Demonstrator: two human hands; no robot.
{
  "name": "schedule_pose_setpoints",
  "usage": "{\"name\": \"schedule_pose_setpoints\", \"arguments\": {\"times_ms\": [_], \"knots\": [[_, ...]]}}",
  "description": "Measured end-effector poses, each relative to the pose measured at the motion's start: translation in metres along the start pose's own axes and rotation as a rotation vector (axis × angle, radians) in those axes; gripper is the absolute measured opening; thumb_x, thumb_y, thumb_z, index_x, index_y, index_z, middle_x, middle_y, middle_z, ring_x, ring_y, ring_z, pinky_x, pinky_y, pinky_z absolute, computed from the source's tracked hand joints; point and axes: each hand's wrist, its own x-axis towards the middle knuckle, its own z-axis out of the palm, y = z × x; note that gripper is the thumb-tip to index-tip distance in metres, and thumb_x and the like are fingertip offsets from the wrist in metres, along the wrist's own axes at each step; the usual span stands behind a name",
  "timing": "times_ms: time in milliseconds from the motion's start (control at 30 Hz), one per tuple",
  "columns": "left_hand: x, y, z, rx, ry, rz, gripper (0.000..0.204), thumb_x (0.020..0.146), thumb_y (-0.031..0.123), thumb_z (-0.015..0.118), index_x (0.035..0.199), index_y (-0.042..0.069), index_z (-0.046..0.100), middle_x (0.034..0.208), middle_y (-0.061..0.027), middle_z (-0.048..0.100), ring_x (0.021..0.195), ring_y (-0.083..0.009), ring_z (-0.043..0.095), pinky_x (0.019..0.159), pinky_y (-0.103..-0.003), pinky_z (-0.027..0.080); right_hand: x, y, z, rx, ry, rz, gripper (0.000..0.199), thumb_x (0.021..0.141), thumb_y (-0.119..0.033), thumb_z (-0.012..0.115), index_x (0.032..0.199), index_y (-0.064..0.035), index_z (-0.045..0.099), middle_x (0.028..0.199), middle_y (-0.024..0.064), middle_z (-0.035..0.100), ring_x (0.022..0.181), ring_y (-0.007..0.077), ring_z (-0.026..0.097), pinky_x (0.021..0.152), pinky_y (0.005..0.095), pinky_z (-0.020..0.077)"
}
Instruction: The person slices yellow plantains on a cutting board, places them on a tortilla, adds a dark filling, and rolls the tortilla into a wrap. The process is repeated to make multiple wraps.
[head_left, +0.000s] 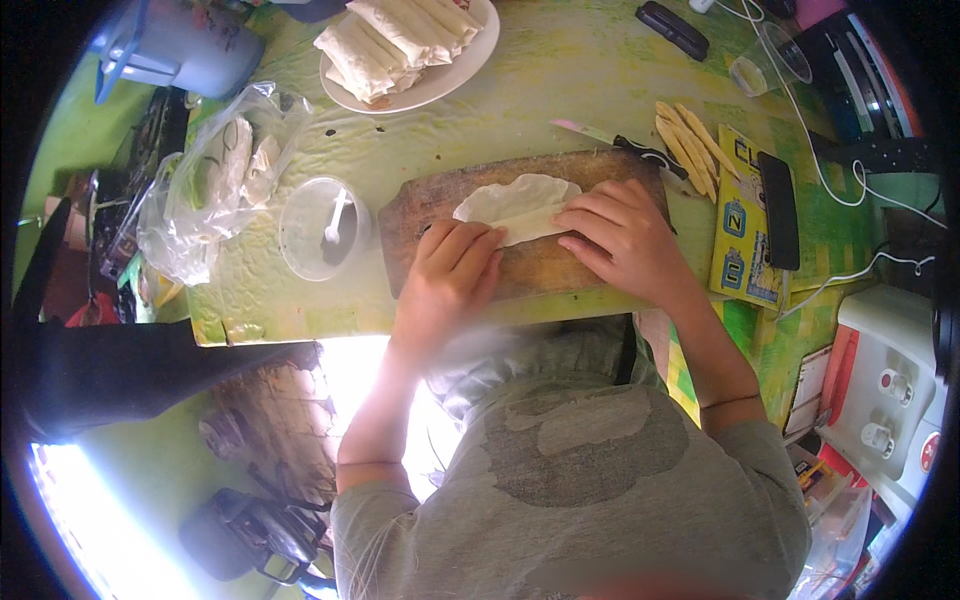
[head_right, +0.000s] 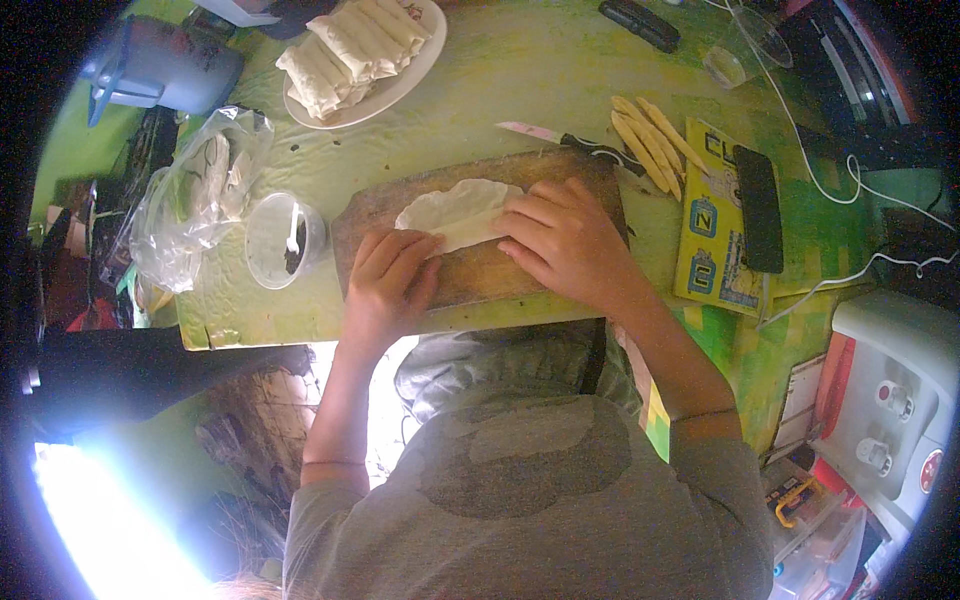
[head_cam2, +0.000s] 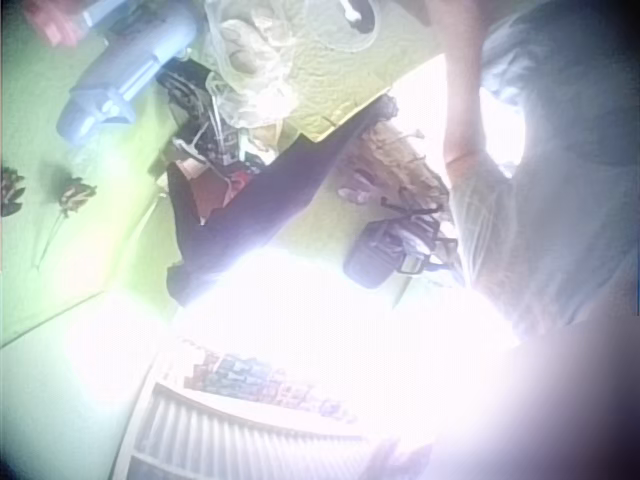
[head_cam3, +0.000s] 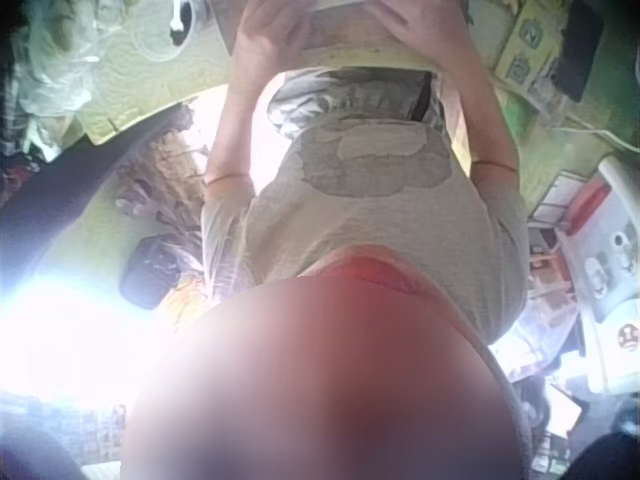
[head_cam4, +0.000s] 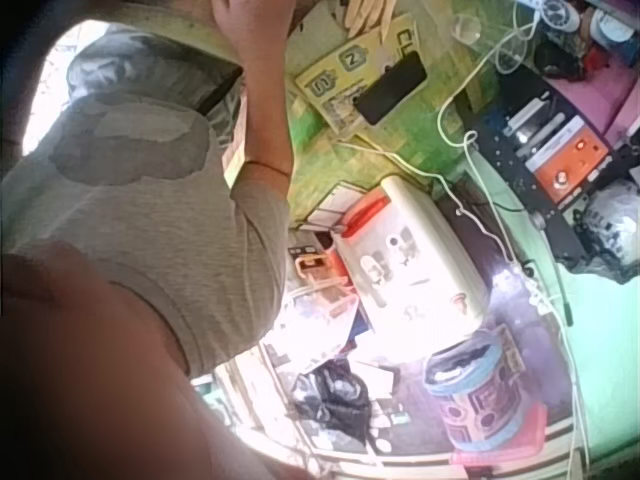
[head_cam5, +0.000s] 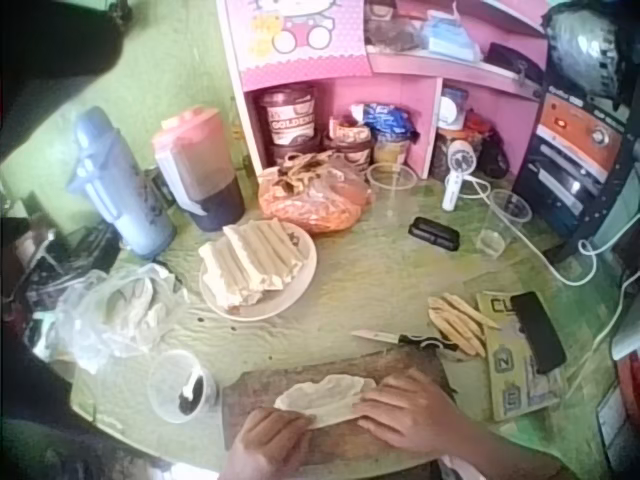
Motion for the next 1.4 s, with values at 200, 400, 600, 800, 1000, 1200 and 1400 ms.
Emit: {"name": "schedule_pose_setpoints", "arguments": {"times_ms": [200,400,600,800,1000,1200,1400], "knots": [[0.0,-0.008,0.0,0.021,-0.016,0.034,0.027,0.072,-0.001,0.077,0.099,0.002,0.07,0.094,-0.0108,0.067,0.088,-0.03,0.064,0.077,-0.04,0.054,0.003,0.0,0.002,-0.036,0.009,0.004,0.017,0.078,-0.01,0.073,0.095,-0.0088,0.067,0.094,0.004,0.064,0.089,0.0245,0.059,0.076,0.0384,0.0445],[0.003,-0.005,-0.001,0.032,-0.009,0.014,0.027,0.074,-0.002,0.074,0.101,0.003,0.069,0.094,-0.0114,0.066,0.086,-0.031,0.063,0.076,-0.041,0.053,0.005,0.0,0.003,-0.056,0.026,0.006,0.017,0.077,-0.009,0.07,0.094,-0.0084,0.065,0.091,0.0063,0.061,0.091,0.0271,0.059,0.078,0.0404,0.0452],[0.003,-0.004,-0.005,-0.094,-0.078,-0.077,0.021,0.078,-0.002,0.071,0.099,0.003,0.07,0.091,-0.0132,0.064,0.085,-0.0326,0.062,0.074,-0.042,0.051,0.004,-0.001,0.003,-0.026,-0.006,0.046,0.015,0.08,-0.009,0.068,0.094,-0.0063,0.065,0.089,0.0091,0.058,0.091,0.03,0.057,0.079,0.0421,0.0448],[0.007,-0.001,-0.004,-0.034,-0.051,-0.106,0.014,0.08,-0.003,0.067,0.093,0.0,0.065,0.091,-0.0147,0.06,0.084,-0.0334,0.059,0.075,-0.043,0.05,0.005,0.0,0.005,-0.001,0.027,0.116,0.016,0.083,-0.011,0.067,0.098,-0.0072,0.064,0.092,0.0096,0.057,0.095,0.0309,0.057,0.081,0.0437,0.0442],[0.007,-0.002,-0.001,-0.085,-0.004,-0.163,0.012,0.081,0.0,0.07,0.092,0.001,0.066,0.09,-0.0148,0.062,0.085,-0.0352,0.061,0.074,-0.043,0.05,0.006,0.002,0.001,-0.022,0.019,0.065,0.017,0.084,-0.015,0.069,0.099,-0.0095,0.065,0.094,0.0081,0.057,0.098,0.0294,0.056,0.08,0.0427,0.0432],[0.013,-0.003,-0.005,-0.075,-0.035,-0.164,0.011,0.081,0.001,0.07,0.091,0.001,0.066,0.088,-0.0151,0.061,0.081,-0.0362,0.06,0.07,-0.043,0.049,0.009,0.002,-0.001,-0.035,-0.018,0.079,0.017,0.082,-0.019,0.071,0.096,-0.0098,0.065,0.093,0.0074,0.057,0.095,0.028,0.056,0.079,0.0414,0.0421],[0.02,-0.008,-0.007,0.054,-0.097,-0.171,0.012,0.083,0.005,0.067,0.094,0.003,0.065,0.093,-0.0142,0.06,0.091,-0.0358,0.058,0.081,-0.045,0.048,0.014,0.004,0.005,-0.094,-0.011,0.093,0.013,0.082,-0.016,0.069,0.092,-0.0094,0.065,0.094,0.0074,0.056,0.096,0.0279,0.055,0.08,0.0433,0.0424]]}}
